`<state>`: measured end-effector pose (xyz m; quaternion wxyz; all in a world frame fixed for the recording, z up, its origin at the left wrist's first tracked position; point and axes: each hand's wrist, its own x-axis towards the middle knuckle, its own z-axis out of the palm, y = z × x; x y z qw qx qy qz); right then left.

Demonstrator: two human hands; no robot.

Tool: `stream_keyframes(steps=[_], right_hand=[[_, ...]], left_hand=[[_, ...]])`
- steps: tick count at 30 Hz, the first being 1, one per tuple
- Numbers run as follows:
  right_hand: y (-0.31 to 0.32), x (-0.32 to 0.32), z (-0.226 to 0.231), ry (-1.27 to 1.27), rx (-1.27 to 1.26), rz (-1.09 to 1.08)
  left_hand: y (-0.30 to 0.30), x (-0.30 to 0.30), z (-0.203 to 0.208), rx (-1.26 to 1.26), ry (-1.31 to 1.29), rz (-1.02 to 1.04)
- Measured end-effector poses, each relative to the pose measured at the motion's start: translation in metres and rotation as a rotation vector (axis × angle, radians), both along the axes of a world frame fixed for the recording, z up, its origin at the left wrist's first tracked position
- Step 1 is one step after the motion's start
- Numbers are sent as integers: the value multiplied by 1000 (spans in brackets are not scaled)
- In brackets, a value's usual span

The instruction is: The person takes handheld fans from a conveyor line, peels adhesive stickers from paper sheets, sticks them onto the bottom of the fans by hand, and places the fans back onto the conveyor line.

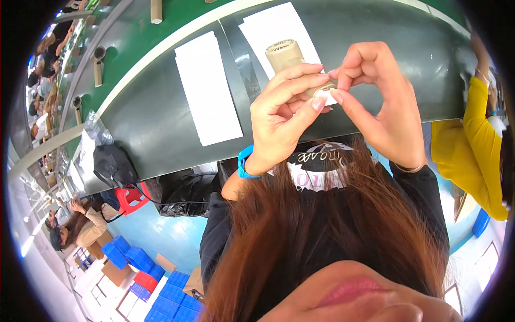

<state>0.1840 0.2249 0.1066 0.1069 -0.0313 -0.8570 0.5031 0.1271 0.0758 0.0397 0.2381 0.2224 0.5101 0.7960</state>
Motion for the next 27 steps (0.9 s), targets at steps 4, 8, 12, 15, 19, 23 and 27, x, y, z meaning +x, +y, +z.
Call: stream_keyframes(steps=[4, 8, 12, 15, 19, 23, 27], right_hand=[[3, 4, -2, 60, 94, -20], [2, 3, -3, 65, 133, -59], [1, 1, -1, 89, 252, -59], [16, -10, -9, 168, 438, -201], [39, -25, -40, 22, 178, -186], [38, -49, -75, -28, 192, -100], [41, -66, -88, -84, 207, -131]], left_hand=[[2, 1, 0, -54, 60, -12], [5, 0, -1, -40, 11, 11], [2, 0, 0, -37, 32, 46], [-8, -6, -4, 51, 28, 99], [-1, -51, -6, -61, 268, 103], [34, -150, -13, -290, 679, 209], [80, -262, -57, -287, 838, 304]])
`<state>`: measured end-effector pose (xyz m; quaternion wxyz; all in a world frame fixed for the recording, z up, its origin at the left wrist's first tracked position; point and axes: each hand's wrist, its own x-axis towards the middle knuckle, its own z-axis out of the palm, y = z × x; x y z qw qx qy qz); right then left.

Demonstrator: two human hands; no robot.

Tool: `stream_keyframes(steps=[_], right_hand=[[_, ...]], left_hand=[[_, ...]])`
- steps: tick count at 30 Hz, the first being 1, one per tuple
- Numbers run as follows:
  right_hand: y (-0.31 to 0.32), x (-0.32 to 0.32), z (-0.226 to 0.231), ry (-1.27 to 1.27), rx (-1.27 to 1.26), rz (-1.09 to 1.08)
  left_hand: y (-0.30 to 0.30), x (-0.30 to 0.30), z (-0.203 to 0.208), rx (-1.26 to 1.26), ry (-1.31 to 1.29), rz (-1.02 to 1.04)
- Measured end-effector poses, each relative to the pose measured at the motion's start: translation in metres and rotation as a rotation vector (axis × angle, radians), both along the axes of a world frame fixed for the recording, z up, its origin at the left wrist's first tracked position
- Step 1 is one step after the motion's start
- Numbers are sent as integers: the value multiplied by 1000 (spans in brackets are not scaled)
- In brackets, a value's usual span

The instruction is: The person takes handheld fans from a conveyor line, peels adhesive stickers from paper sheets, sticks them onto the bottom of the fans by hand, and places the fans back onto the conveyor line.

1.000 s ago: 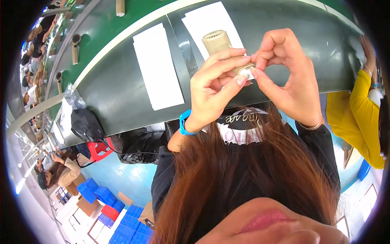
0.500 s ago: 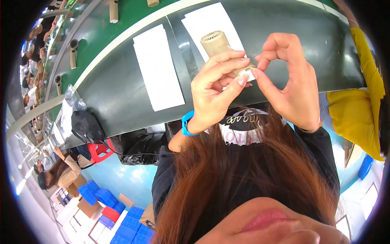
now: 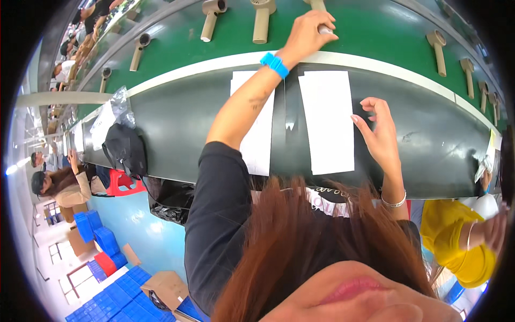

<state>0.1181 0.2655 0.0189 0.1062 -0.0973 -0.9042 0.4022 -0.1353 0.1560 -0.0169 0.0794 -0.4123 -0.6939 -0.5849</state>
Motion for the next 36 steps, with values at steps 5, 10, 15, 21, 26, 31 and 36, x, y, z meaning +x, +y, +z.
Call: stream_keyframes(steps=[5, 10, 15, 21, 26, 31, 36], right_hand=[[12, -5, -16, -11, -13, 44], [10, 0, -12, 54, 57, 62], [-15, 36, -20, -49, -61, 138], [-51, 53, -38, 37, 121, 53], [-55, 52, -38, 12, 126, 65], [-52, 51, -41, 2, 198, 80], [-59, 48, -39, 25, 189, 52]], left_hand=[[-15, -25, 2, -249, 175, -40], [-65, -25, -1, -323, 527, 383], [-125, -4, -9, -409, 166, 336], [-151, -9, 3, -503, 462, 613], [-142, 76, 87, -156, -47, 541], [-133, 140, 79, 165, -69, 174], [-110, 178, 50, 223, 51, 125]])
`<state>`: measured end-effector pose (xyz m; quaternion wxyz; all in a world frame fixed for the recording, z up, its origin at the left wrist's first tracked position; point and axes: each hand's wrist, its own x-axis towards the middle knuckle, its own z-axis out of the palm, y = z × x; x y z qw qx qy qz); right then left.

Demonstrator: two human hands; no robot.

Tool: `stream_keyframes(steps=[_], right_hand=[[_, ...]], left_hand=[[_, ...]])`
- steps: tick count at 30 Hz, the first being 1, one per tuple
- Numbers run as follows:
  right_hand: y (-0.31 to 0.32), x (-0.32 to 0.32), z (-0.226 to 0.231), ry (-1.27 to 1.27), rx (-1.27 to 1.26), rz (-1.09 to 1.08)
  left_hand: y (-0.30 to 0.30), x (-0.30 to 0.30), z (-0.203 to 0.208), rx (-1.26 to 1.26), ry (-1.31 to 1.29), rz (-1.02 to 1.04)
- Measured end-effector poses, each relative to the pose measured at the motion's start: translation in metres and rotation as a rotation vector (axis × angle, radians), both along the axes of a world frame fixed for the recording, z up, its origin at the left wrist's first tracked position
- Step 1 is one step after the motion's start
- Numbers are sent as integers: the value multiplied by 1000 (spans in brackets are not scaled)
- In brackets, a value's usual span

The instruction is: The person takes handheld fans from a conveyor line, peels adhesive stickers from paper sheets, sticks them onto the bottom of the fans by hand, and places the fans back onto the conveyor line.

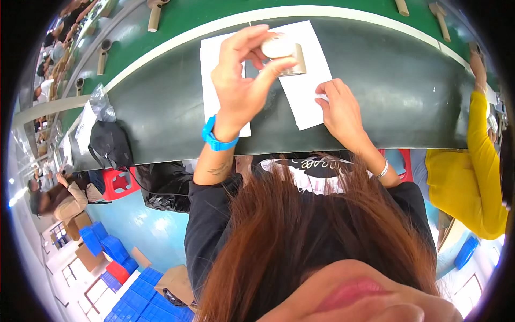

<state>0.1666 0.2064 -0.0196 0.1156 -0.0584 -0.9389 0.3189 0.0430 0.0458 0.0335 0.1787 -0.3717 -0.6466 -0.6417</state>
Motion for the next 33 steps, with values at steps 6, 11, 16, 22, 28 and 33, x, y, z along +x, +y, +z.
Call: stream_keyframes(steps=[6, 11, 16, 22, 28, 33], right_hand=[[3, 7, 8, -45, 16, 58], [26, 9, 6, -76, -512, 85], [29, 20, 63, 105, -862, 45], [16, 15, 91, 303, -837, 158], [12, 19, 96, 196, -795, 121], [14, 20, 95, 181, -769, 116]], left_hand=[[9, 16, -12, -119, -4, -5], [10, 25, -11, -54, -142, -35], [13, 46, -4, -18, -380, -174], [13, 63, 1, 64, -639, -391], [15, 66, 3, 83, -693, -492], [14, 68, 1, 48, -688, -488]])
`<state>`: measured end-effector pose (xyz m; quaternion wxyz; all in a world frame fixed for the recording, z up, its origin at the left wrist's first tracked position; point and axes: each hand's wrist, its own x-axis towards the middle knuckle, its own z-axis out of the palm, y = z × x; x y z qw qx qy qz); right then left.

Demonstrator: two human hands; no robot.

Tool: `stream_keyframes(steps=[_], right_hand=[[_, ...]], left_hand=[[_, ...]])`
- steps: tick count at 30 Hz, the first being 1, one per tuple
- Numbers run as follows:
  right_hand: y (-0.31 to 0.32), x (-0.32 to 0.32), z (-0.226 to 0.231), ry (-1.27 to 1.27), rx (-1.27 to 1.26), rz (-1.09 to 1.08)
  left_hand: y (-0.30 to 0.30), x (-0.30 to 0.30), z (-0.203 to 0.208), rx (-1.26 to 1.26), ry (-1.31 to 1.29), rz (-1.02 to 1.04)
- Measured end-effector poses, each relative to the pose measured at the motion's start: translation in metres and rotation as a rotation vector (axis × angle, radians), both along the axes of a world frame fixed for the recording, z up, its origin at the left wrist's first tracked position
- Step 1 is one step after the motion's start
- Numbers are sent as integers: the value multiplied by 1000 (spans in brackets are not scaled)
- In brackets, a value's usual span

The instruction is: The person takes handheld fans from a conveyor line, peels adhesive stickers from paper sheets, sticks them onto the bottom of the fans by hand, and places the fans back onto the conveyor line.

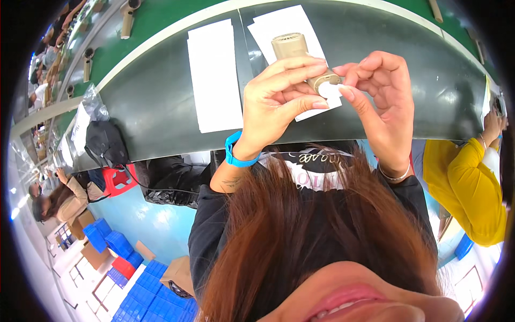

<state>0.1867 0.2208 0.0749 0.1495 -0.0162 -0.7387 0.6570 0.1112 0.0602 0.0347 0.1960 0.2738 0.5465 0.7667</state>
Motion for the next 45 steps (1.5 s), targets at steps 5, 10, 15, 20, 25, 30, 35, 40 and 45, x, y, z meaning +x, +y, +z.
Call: stream_keyframes(steps=[5, 10, 15, 20, 25, 30, 35, 40, 45], right_hand=[[1, -1, -1, 26, 17, -11], [0, -2, -1, 15, 18, -20], [1, -1, 3, 5, 39, -26], [-1, 0, 2, 13, 37, -23], [-1, -1, 3, 33, 88, -27], [-2, -1, 2, 54, 110, -32], [-2, 2, 12, -39, 124, 2], [-4, 3, 13, -30, 91, -14], [-5, 2, 12, -26, 91, 5]], left_hand=[[2, 1, 1, 9, -13, 13], [1, 1, 1, 1, -10, 22], [3, 1, 3, -3, -17, 15], [1, 5, 2, -12, -16, 36], [1, 4, 2, -10, -28, 23], [0, 5, 3, -26, -24, 21], [0, 5, 4, -34, -28, 13], [2, 6, 4, -18, -27, 8], [0, 6, 6, 16, -92, -11]])
